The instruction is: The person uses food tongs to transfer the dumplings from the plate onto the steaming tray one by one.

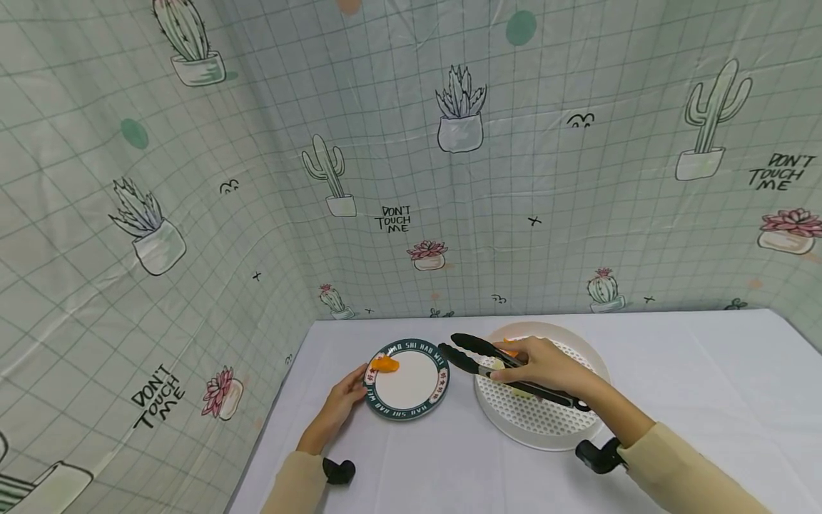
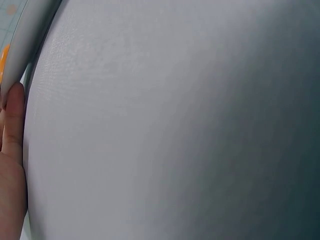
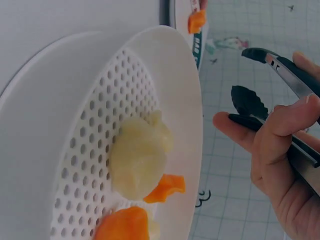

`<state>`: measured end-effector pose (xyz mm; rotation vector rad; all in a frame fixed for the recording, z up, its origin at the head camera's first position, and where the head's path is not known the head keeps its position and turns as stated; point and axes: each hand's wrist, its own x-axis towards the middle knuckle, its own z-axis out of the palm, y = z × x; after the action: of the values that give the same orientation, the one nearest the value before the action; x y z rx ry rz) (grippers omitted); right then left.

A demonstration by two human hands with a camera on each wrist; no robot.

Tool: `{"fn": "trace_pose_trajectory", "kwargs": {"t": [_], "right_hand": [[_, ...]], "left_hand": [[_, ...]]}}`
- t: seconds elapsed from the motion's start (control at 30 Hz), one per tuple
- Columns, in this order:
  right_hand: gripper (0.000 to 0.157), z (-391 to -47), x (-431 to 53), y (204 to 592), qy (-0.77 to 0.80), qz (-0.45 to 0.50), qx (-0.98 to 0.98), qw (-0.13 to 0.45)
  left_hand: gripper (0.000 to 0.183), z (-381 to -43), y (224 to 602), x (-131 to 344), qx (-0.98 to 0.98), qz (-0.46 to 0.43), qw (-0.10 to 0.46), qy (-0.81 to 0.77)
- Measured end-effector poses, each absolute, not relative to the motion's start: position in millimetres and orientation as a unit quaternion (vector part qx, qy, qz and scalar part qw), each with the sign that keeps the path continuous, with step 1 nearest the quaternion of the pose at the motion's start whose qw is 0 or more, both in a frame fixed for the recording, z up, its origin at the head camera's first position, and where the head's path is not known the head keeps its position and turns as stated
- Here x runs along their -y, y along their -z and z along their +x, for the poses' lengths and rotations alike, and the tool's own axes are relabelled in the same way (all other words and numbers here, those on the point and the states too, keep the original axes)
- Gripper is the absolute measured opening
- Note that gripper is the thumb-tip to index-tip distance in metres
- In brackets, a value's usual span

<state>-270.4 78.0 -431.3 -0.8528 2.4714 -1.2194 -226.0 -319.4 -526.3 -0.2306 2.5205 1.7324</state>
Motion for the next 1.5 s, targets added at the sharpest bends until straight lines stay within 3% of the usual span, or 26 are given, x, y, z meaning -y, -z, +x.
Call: {"fn": "trace_pose_trajectory", "kwargs": {"t": [1.13, 1.5], "right_hand": [[0.074, -287, 35, 468, 0.434, -0.216, -0.855, 0.184], [0.072, -292, 55, 477, 0.406, -0.240, -0.868, 0.158]], "left_hand": [[0.052, -225, 527, 322, -0.820, -0.063, 0.037, -0.568], [0.052, -225, 526, 323, -0.812, -0.054, 0.032, -0.580]]}}
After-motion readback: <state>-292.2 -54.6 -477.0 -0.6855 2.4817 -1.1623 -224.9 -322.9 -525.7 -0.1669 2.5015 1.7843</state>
